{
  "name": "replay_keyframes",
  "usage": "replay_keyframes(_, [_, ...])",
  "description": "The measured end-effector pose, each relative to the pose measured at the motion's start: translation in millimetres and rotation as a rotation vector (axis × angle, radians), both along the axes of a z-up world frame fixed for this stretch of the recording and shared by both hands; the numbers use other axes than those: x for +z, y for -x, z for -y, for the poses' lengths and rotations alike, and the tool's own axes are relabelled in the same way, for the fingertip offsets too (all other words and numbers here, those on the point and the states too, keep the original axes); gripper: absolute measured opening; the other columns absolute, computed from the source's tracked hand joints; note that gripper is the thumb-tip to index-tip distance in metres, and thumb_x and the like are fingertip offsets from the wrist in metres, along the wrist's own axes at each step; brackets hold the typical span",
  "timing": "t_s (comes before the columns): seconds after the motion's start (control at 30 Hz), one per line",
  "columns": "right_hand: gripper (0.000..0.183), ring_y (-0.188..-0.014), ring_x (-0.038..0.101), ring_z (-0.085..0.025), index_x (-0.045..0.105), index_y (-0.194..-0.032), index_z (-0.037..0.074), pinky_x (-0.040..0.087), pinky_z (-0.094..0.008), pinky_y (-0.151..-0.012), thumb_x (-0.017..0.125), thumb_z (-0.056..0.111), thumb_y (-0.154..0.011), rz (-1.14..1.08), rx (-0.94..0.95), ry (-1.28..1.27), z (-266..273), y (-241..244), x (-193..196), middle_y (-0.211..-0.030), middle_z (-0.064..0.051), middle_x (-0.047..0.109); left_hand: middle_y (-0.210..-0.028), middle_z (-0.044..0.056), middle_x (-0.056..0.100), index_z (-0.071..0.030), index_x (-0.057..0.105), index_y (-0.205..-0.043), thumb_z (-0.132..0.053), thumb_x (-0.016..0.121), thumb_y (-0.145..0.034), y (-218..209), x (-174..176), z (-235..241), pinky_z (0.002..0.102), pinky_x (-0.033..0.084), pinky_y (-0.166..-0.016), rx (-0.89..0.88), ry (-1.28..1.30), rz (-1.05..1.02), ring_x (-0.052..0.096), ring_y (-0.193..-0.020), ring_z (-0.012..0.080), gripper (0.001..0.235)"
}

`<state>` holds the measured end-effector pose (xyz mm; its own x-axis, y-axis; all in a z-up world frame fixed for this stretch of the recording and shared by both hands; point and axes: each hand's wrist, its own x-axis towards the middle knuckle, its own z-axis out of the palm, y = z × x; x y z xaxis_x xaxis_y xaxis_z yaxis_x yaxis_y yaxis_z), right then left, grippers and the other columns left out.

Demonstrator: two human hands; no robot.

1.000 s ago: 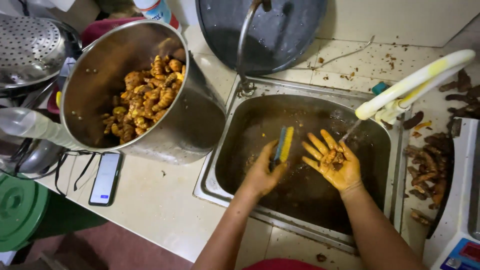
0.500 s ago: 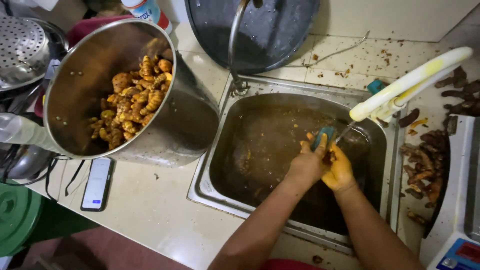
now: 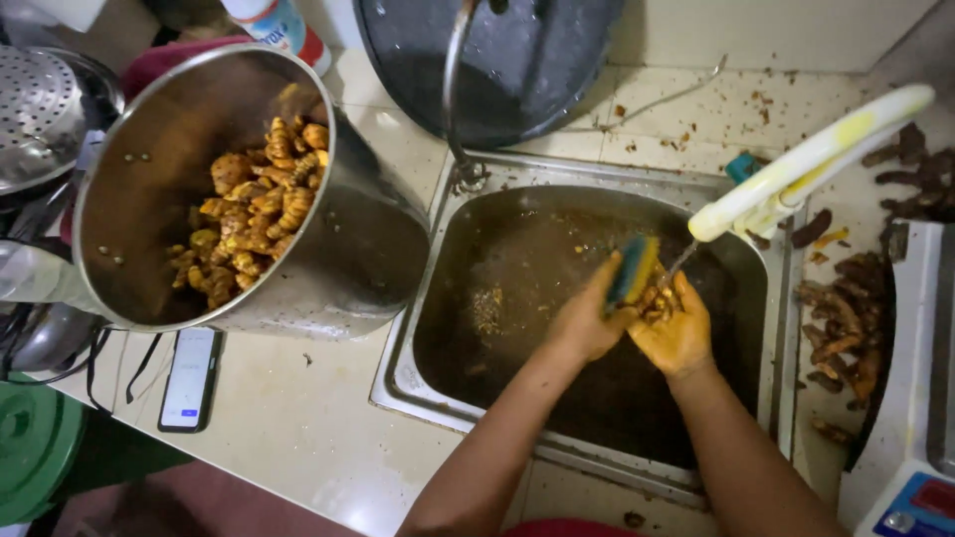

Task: Washing and scrubbing turmeric roots in a sink using a brush and running water.

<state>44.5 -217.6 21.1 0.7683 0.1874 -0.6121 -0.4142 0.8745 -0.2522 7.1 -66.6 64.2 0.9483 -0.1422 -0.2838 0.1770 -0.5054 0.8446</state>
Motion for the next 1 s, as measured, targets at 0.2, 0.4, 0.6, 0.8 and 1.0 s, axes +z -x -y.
replay_keyframes(0.2, [0.022, -0.077, 0.069, -0.018, 0.074, -0.086, 0.016, 0.059, -0.034, -0.079, 0.074, 0.036, -0.093, 0.054, -0.076, -0.005, -17, 18, 83, -0.082, 0.000, 0.072, -0.141, 0.031, 0.054, -0.003, 0.037, -0.153, -0.011, 0.071, -0.083, -35, -47, 40, 0.056, 0.042, -0.113, 0.151, 0.343, 0.091, 0.050, -0.135, 0.0446, 0.078])
replay_keyframes(0.4, [0.051, -0.112, 0.067, -0.030, 0.056, -0.150, 0.020, 0.055, -0.054, -0.097, 0.053, 0.029, -0.101, 0.393, 0.016, 0.027, 13, -8, -16, -0.127, -0.011, 0.069, -0.120, 0.015, 0.070, -0.021, 0.047, -0.141, -0.028, 0.079, -0.077, -52, -55, 44, 0.045, 0.059, -0.090, 0.156, 0.170, -0.054, 0.068, -0.114, 0.0333, 0.072])
replay_keyframes(0.6, [0.039, -0.091, 0.067, -0.024, 0.066, -0.137, 0.017, 0.060, -0.050, -0.074, 0.059, 0.030, -0.101, 0.321, 0.038, 0.162, 22, -7, -43, -0.107, -0.004, 0.072, -0.106, 0.024, 0.060, 0.002, 0.038, -0.146, -0.016, 0.075, -0.087, -56, -14, 40, 0.025, 0.045, -0.032, 0.361, 0.737, -0.069, 0.057, -0.068, 0.0215, 0.071])
replay_keyframes(0.8, [0.012, -0.079, 0.054, -0.018, 0.073, -0.110, 0.019, 0.059, -0.041, -0.084, 0.069, 0.028, -0.103, 0.324, 0.031, 0.492, 26, -12, -77, -0.091, -0.001, 0.061, -0.135, 0.027, 0.060, -0.007, 0.037, -0.155, -0.033, 0.076, -0.083, -69, -23, 40, 0.053, 0.050, -0.105, 0.343, 0.305, -0.007, 0.057, -0.129, 0.0407, 0.086])
replay_keyframes(1.0, [0.007, -0.077, 0.058, -0.018, 0.068, -0.103, 0.018, 0.059, -0.036, -0.074, 0.072, 0.024, -0.100, 0.329, 0.039, 0.560, 17, -8, -47, -0.091, -0.001, 0.062, -0.132, 0.027, 0.063, -0.006, 0.052, -0.143, -0.040, 0.067, -0.092, -64, -34, 39, 0.054, 0.050, -0.105, 0.191, 0.102, 0.038, 0.058, -0.128, 0.0425, 0.063])
